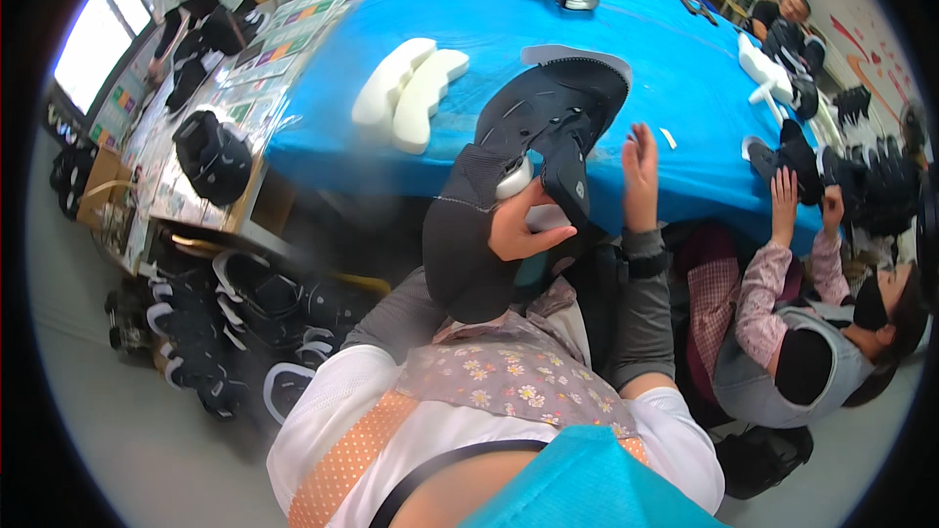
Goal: Insert white foam padding into the interior lining of black sneakers.
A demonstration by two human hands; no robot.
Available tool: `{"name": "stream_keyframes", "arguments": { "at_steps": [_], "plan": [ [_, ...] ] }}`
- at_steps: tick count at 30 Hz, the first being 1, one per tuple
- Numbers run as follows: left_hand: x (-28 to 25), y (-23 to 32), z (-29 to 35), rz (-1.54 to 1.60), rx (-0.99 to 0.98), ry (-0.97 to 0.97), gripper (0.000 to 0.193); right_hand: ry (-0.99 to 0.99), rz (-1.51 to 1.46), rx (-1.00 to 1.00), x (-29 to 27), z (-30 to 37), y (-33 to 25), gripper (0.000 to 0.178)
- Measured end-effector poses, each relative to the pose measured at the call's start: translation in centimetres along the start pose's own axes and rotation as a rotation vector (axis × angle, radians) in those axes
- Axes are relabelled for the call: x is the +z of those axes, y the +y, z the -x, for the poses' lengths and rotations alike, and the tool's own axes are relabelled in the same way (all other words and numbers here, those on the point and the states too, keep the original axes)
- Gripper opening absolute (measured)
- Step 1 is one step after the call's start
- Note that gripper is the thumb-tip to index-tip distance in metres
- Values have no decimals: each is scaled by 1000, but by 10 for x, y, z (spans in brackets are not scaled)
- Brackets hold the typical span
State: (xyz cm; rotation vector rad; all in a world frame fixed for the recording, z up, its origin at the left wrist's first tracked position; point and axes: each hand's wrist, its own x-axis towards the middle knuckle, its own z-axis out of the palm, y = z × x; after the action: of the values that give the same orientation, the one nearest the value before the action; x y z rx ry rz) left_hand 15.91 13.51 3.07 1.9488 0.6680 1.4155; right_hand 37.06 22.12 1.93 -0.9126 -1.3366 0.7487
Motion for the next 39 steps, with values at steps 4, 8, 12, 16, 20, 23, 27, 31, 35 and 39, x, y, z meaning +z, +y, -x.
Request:
{"name": "stream_keyframes", "arguments": {
  "at_steps": [4,8,12,16,20,23,27,31,35,39],
  "plan": [
    [2,5,17,-85,-121,-153,52,-77,-171,111,16,-4,18,61],
    [4,-14,42,-369,49,38,57,-3,-224,164,24,6,22,56],
    [2,-26,56,266,-192,191,56,74,299,-43,9,6,79,39],
    [-24,-33,42,577,-133,454,46,-71,654,-197,14,25,95,26],
    [-49,-18,41,405,-136,565,44,-55,674,-245,15,39,82,23],
    [-61,-5,49,395,-149,535,52,-7,592,-167,9,41,72,27],
    [-64,18,54,524,-22,257,59,8,64,-90,21,38,17,34],
    [-67,24,55,610,17,-87,66,63,-426,15,20,42,-14,40],
    [-71,22,54,628,155,-253,59,25,-574,71,11,47,-54,38],
    [-69,21,44,605,95,-333,54,-87,-531,295,-8,47,-69,34]
  ]
}}
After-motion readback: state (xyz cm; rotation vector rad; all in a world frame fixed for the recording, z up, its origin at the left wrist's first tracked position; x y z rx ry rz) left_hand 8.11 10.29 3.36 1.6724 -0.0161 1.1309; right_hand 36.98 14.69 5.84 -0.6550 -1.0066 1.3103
